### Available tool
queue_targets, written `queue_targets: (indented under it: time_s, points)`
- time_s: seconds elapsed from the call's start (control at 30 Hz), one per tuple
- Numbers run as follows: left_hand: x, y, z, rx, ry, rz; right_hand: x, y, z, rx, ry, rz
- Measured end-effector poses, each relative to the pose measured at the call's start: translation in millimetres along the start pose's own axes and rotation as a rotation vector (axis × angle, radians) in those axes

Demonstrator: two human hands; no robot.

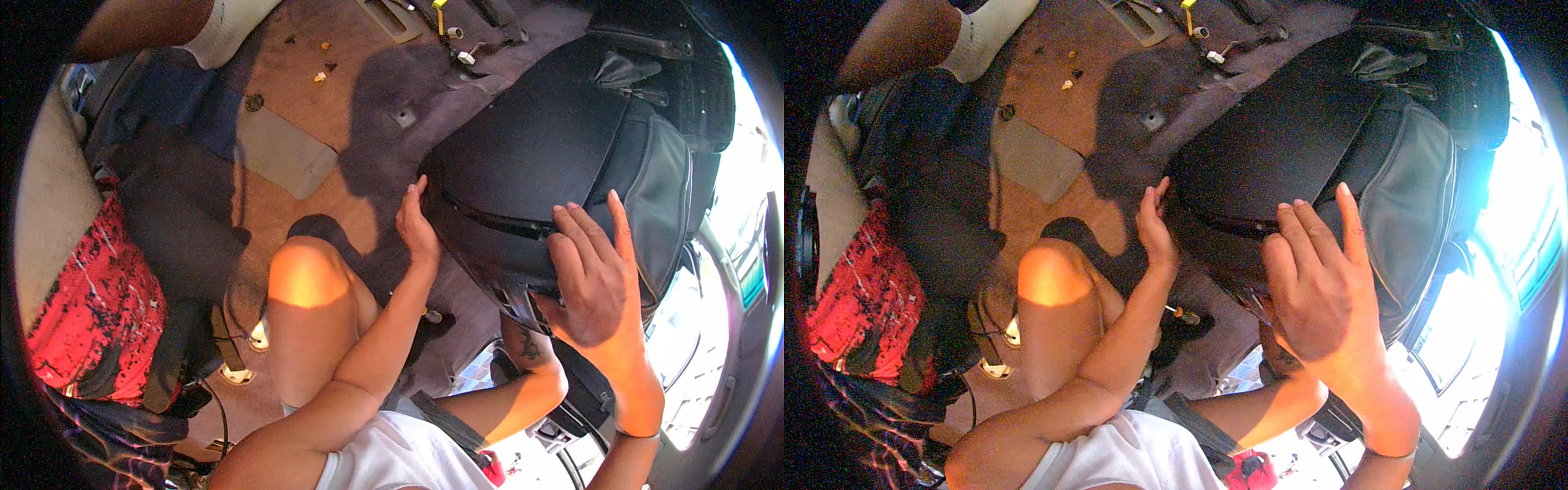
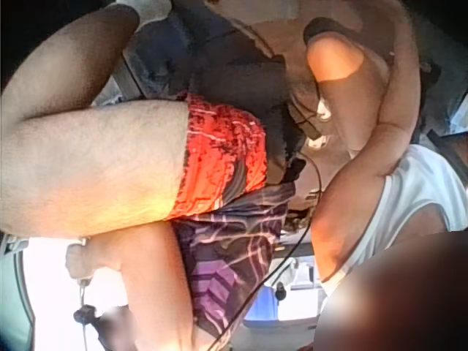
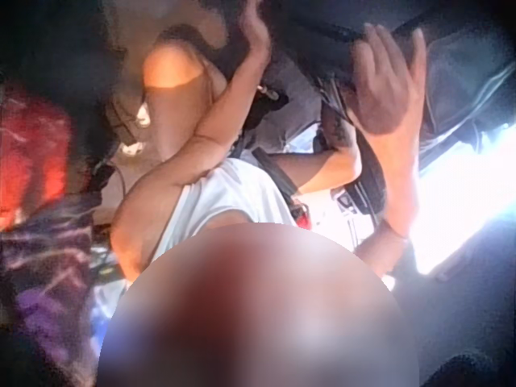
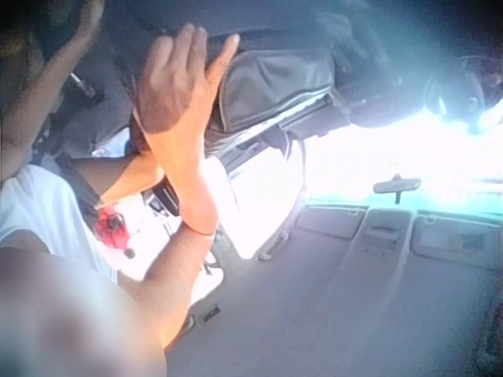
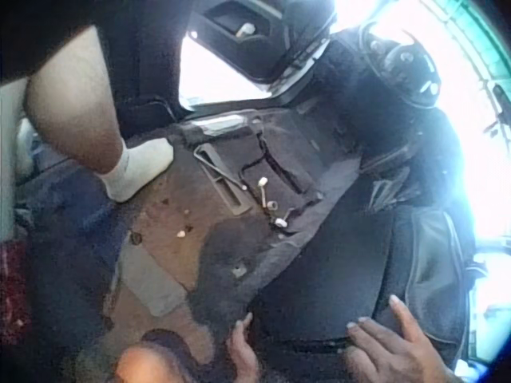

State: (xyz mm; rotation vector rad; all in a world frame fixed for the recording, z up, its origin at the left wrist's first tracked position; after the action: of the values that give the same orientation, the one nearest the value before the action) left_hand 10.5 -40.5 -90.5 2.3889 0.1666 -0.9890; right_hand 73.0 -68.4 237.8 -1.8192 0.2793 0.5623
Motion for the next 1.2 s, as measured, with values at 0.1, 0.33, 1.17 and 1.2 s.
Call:
queue_targets:
  time_s: [0.1,0.33,1.17,1.2]
  points:
    - [-0.5,1.3,-4.6,-0.158,-0.064,0.002,-0.8,-0.4,-0.4,0.022,0.012,-0.02]
    - [-4.8,3.2,-12.6,-0.036,0.018,0.001,0.5,0.7,-1.6,0.017,0.031,-0.026]
    - [7.2,28.9,-69.5,0.303,-0.187,0.509,26.1,-14.3,-32.9,-0.039,0.095,0.377]
    - [7.7,29.4,-68.3,0.31,-0.182,0.516,23.4,-18.0,-32.2,0.018,0.094,0.292]
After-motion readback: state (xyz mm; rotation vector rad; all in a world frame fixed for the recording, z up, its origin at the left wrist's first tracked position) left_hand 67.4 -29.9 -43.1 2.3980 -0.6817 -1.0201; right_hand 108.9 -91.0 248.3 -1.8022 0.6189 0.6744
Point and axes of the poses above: each hand's wrist, its own x-axis towards the middle knuckle, its own y-axis out of the palm, z = x × y, the point moved 4 cm from there along x, towards the middle knuckle, and after that the axes turned 3 degrees about y, right-handed, at the moved point
